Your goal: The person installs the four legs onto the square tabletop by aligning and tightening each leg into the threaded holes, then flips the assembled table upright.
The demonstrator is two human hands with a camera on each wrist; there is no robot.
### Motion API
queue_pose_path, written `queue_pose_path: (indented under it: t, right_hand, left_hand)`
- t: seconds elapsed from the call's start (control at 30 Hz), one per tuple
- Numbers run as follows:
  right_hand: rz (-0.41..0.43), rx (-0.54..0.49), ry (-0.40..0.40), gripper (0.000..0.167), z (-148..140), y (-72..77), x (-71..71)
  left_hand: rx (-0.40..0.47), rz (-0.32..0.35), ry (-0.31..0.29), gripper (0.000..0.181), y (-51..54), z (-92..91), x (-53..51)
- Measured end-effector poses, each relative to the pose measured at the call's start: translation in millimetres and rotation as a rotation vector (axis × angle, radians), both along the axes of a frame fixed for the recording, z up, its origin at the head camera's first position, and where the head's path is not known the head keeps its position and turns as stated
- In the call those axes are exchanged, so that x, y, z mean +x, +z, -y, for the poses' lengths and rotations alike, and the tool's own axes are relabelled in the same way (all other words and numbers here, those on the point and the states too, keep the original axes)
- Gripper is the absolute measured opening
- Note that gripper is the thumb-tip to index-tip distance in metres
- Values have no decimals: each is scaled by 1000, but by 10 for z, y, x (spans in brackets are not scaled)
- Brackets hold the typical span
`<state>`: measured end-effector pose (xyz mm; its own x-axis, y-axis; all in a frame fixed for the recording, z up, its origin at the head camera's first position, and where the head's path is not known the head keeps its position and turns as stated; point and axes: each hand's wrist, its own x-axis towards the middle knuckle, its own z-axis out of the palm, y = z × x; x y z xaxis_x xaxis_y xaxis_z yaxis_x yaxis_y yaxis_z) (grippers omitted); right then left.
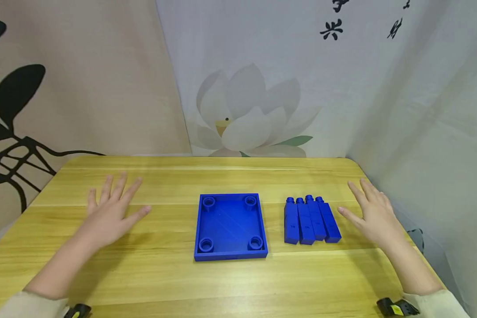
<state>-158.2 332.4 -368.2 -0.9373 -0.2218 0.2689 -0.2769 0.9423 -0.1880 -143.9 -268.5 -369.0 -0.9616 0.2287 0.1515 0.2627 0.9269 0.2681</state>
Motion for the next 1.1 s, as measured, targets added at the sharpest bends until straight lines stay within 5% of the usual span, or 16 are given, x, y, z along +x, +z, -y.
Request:
queue_pose_path:
  t: [0.37,0.63,1.1]
  right_hand:
    - [30,-238,-40,71,200,-103,229]
    - [114,-383,-100,67,306,-183,293]
    - [240,-425,-95,72,286,-404,317]
  left_hand:
    - [278,-20,-122,73,-97,-332,15]
    - [494,71,-163,74,-212,-498,-14]
    - [718,173,-208,70,-535,-720,-52]
